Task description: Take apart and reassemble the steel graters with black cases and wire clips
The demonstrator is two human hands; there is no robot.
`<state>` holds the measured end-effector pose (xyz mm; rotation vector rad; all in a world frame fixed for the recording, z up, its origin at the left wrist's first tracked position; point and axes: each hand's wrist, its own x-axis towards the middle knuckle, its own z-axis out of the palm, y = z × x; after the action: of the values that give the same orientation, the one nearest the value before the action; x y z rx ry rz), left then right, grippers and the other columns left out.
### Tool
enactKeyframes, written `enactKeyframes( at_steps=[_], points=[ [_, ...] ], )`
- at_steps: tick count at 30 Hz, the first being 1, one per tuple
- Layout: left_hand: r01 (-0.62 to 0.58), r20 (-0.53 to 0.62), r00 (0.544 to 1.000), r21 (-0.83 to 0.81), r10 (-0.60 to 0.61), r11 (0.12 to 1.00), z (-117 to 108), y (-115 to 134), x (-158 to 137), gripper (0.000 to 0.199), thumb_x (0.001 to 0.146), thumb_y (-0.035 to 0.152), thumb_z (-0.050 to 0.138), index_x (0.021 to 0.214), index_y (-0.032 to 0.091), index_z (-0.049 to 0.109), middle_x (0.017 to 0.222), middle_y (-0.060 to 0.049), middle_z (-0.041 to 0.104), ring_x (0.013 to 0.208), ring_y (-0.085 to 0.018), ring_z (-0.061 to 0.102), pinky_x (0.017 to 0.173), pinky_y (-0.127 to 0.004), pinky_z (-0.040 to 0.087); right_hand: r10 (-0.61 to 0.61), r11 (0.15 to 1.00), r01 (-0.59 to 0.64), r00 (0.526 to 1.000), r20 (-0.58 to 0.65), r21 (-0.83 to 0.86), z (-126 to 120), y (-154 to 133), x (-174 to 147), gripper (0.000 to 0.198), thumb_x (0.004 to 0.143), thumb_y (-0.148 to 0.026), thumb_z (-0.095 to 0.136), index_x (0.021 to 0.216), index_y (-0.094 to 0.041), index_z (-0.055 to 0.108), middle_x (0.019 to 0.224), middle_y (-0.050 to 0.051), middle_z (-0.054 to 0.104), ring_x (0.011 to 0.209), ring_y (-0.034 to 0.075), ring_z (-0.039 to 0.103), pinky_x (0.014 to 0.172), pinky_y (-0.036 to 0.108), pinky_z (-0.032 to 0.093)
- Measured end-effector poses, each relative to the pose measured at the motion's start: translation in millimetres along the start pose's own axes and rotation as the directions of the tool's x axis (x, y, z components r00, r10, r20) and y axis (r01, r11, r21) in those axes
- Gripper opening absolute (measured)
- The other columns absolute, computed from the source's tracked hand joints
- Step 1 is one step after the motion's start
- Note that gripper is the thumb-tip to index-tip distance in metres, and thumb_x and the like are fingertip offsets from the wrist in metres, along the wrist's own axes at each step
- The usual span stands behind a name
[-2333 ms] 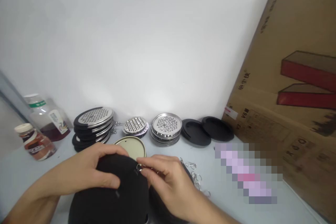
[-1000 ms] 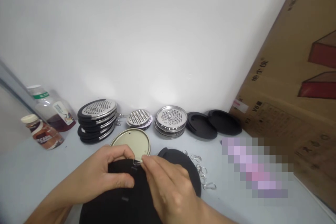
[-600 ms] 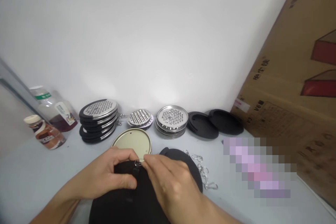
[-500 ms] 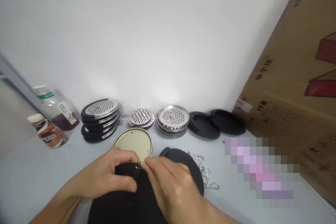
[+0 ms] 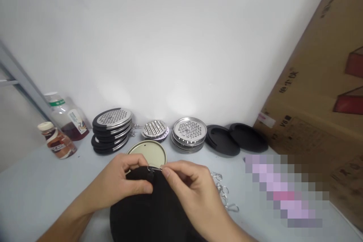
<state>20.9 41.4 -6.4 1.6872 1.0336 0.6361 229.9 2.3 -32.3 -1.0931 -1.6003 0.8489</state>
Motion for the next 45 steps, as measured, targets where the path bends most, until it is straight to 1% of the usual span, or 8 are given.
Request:
enactKeyframes(
  at_steps=[11,17,21,24,27,32,38,45],
  points=[
    [-0.018,0.022,1.0,-0.104,0.02,0.994,24.4,-1.3,2.5,0.025,0.064,0.029,0.085,0.067,0.015,0.064,0.066,0.004,0.061,0.067,-0.011,0.056,0.057,-0.017,0.043,-0.113,0.993,0.113,0.994,-0.006,0.021,12.3,-3.2,-4.7,0.02,0.093,-0.027,0.059,0.09,-0.026,0.079,0.091,0.003,0.074,0.086,0.018,0.07,0.077,0.025,0.056],
    [0.019,-0.309,0.947,-0.203,-0.082,0.979,-20.9,1.7,2.2,0.034,0.07,0.048,0.078,0.071,0.018,0.062,0.062,0.003,0.066,0.055,-0.013,0.061,0.049,-0.019,0.048,0.019,0.987,-0.078,0.922,-0.387,-0.137,-79.3,-9.8,18.4,0.023,0.081,-0.043,0.07,0.083,-0.022,0.078,0.086,0.006,0.076,0.08,0.022,0.07,0.073,0.029,0.057],
    [-0.114,-0.538,0.832,0.069,0.133,0.991,-31.9,28.1,23.5,0.03,0.071,0.047,0.078,0.089,0.023,0.073,0.079,0.003,0.075,0.07,-0.019,0.069,0.057,-0.021,0.054,0.205,0.898,-0.311,0.922,-0.329,-0.311,-133.9,31.9,8.9,0.031,0.08,-0.045,0.066,0.088,-0.017,0.076,0.074,0.008,0.074,0.067,0.022,0.069,0.059,0.029,0.055],
    [-0.388,-0.314,0.804,0.366,0.505,0.846,1.0,53.7,61.8,0.02,0.085,0.04,0.068,0.095,0.025,0.075,0.093,0.003,0.077,0.085,-0.017,0.069,0.076,-0.022,0.054,0.297,0.803,-0.388,0.919,-0.26,-0.452,-136.6,76.1,-16.4,0.033,0.087,-0.04,0.053,0.074,-0.017,0.073,0.06,0.004,0.068,0.051,0.018,0.062,0.052,0.027,0.048],
    [-0.689,0.132,0.636,0.54,0.76,0.483,56.1,67.2,120.2,0.027,0.097,0.031,0.052,0.114,0.02,0.069,0.111,-0.003,0.073,0.101,-0.017,0.065,0.095,-0.028,0.047,0.3,0.769,-0.372,0.928,-0.221,-0.519,-124.0,107.2,-38.3,0.036,0.091,-0.038,0.047,0.073,-0.018,0.071,0.054,0.002,0.063,0.051,0.018,0.058,0.049,0.026,0.04],
    [-0.767,0.535,0.52,0.635,0.665,0.089,154.1,68.2,212.1,0.033,0.099,0.017,0.043,0.125,0.021,0.061,0.12,-0.007,0.067,0.111,-0.021,0.057,0.093,-0.036,0.044,0.137,0.726,-0.297,0.946,-0.294,-0.62,-117.7,122.4,-44.3,0.049,0.095,-0.042,0.038,0.063,-0.018,0.066,0.063,0.007,0.067,0.058,0.021,0.059,0.059,0.03,0.043],
    [-0.66,0.543,0.677,0.747,0.497,0.081,222.9,63.0,259.1,0.021,0.096,0.021,0.051,0.112,0.016,0.064,0.118,-0.008,0.063,0.116,-0.024,0.054,0.097,-0.044,0.044,0.01,0.777,-0.313,0.873,-0.487,-0.546,-126.5,130.3,-48.1,0.035,0.092,-0.036,0.043,0.103,-0.017,0.071,0.099,0.012,0.072,0.083,0.025,0.068,0.074,0.035,0.052],
    [-0.552,0.45,0.804,0.808,0.389,0.206,202.7,57.5,255.5,0.036,0.093,0.021,0.057,0.129,0.015,0.054,0.136,-0.013,0.052,0.124,-0.03,0.05,0.103,-0.054,0.04,0.005,0.844,-0.252,0.886,-0.463,-0.474,-125.8,133.6,-53.7,0.031,0.092,-0.034,0.045,0.1,-0.017,0.069,0.09,0.01,0.07,0.077,0.023,0.067,0.068,0.034,0.054]
  ],
)
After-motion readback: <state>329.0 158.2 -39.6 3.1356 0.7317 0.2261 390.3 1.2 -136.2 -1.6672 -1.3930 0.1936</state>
